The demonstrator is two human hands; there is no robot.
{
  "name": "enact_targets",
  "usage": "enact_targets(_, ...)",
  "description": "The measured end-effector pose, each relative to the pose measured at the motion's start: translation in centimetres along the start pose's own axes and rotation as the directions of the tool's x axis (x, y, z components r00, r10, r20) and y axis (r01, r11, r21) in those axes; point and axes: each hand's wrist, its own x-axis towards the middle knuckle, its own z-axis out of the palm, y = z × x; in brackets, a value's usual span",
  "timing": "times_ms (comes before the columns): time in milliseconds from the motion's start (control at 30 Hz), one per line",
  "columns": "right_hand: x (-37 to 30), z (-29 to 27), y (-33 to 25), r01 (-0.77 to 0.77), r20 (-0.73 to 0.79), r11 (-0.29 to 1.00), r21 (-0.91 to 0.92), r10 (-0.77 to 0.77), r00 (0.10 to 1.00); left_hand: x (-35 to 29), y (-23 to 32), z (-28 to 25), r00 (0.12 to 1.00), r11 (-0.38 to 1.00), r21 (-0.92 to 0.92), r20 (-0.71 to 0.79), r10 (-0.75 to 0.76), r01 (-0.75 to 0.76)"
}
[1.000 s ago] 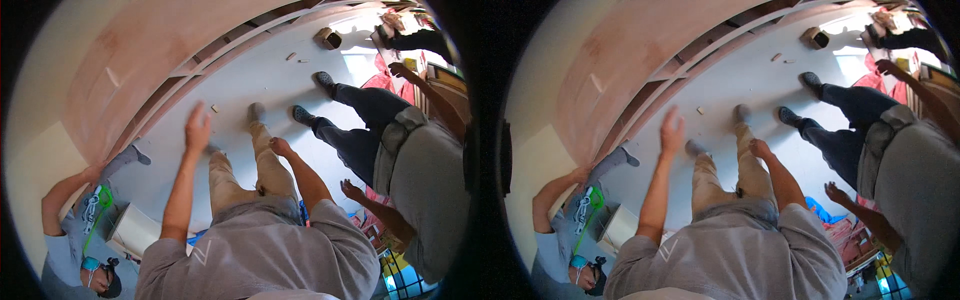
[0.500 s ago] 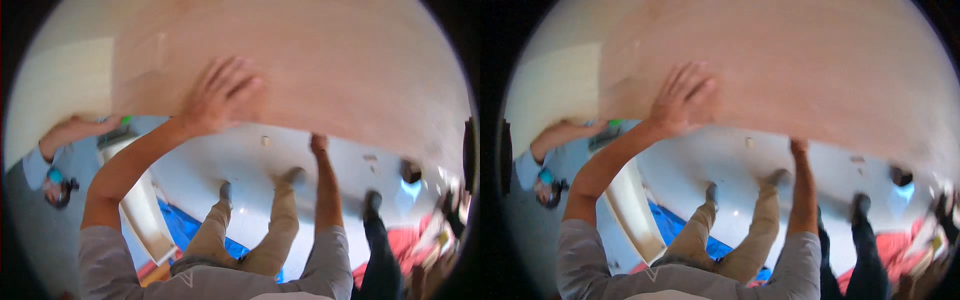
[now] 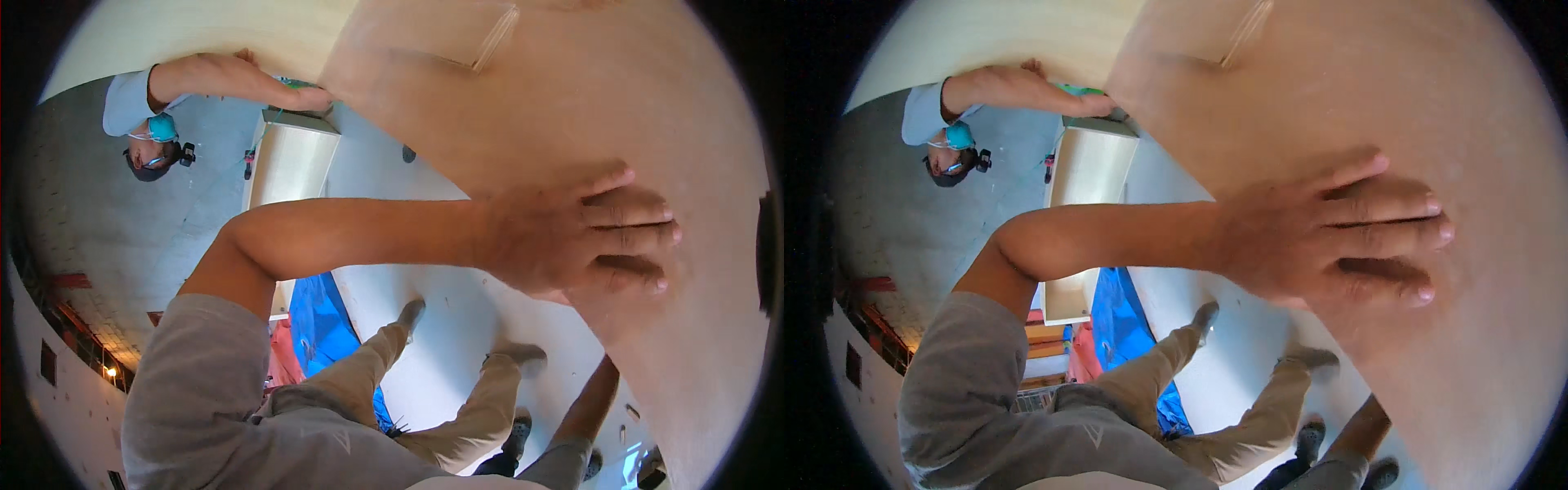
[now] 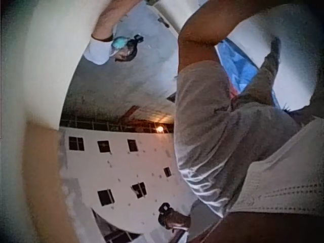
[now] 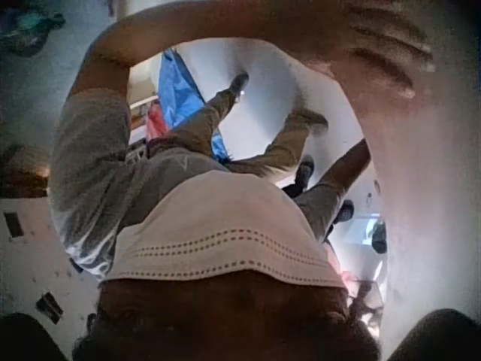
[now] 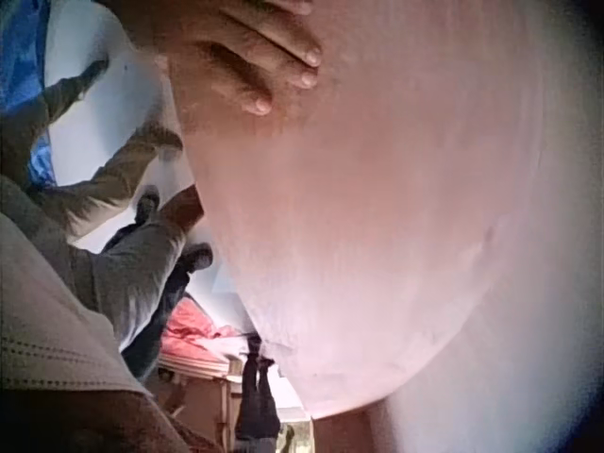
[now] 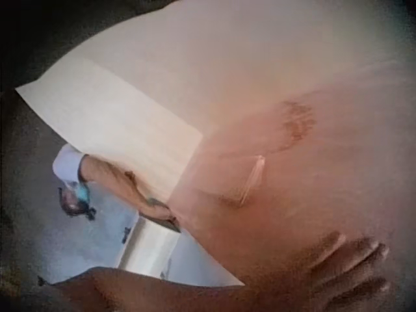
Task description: The person assists others in positioning a wooden cabinet along a wall, checks alignment using an L-square ruler, and installs a trim strip onto the cabinet edge by pressing it by hand and tapping it with a rubber mallet.
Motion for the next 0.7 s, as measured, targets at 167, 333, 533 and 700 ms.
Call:
enact_targets(167,-4.8,-2.4,0.4,0.139,-0.166,0.990,-0.006,-0.138,0.976,0.4,0.9,-1.8,0.996,0.993,-0.114,0.085,-0.017,0.026)
enact_targets(333,-14.5,-16.0,-6.4,0.375,0.009,0.913,-0.158,-0.378,0.926,-1.4,1.5,-1.3,0.997,0.999,0.026,0.068,-0.034,0.032)
enact_targets(533,-26.9,-30.3,-14.9,0.420,0.258,0.896,0.146,-0.445,0.858,-3.3,6.0,-1.5,0.958,0.958,0.016,0.013,-0.287,0.287)
enact_targets(700,-35.5,-32.7,-24.5,0.267,0.039,0.740,0.617,-0.368,0.929,-22.6,13.5,-7.7,0.901,0.822,-0.478,-0.131,-0.414,0.309)
